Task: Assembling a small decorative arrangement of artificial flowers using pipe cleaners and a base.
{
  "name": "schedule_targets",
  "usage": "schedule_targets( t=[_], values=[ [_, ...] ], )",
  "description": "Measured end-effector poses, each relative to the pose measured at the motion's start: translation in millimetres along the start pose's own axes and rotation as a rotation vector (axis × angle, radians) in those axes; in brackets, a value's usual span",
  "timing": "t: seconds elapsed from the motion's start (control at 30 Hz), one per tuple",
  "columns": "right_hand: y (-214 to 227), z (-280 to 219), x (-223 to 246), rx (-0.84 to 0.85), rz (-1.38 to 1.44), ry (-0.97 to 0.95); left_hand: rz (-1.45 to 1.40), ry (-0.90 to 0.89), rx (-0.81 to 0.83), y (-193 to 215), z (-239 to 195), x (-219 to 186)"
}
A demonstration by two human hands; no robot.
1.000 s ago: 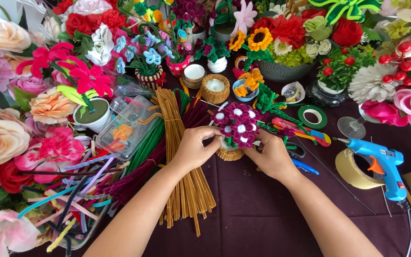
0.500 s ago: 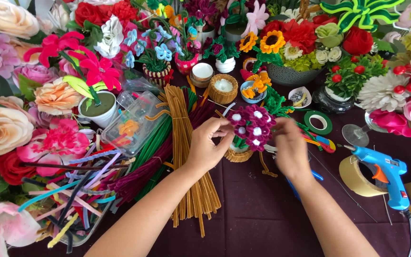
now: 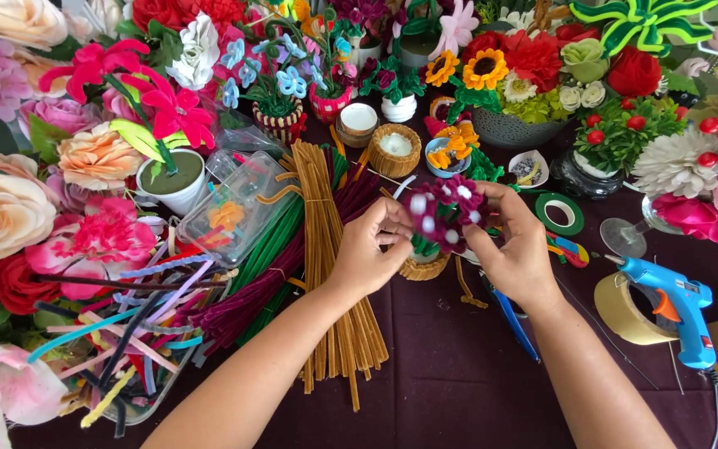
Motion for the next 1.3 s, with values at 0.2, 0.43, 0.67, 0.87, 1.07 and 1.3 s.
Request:
schedule_targets(
  t=[0.2,0.43,0.67,0.87,1.07,1.3],
  values=[
    [-1,-3,18,0.040,0.049,-0.039,0.042,0.017,0.051,1,3,0],
    [-3,-3,30,0.045,-0.055,0.019,0.070,-0.029,0.084,-4,5,1],
    [-15,-6,71,0.010,-0.308,0.201,0.170,-0.060,0.116,-4,14,-11],
    [-20,-1,70,0.048,-0.455,0.214,0.186,-0.061,0.168,-2,13,6],
    [-20,5,68,0.075,-0.526,0.273,0.207,-0.116,0.204,-4,16,4],
    [-9,6,59,0.031,-0.485,0.326,0.150,-0.030,0.146,1,14,8]
  ],
)
Point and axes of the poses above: each hand's wrist, its own z-axis towards the middle knuckle, its own y-axis out of the back of the hand, x = y × z, the point moved 4 cm from there along z, towards the middle knuckle, and after that the axes turned 14 degrees about -y, right-handed, at the moved point
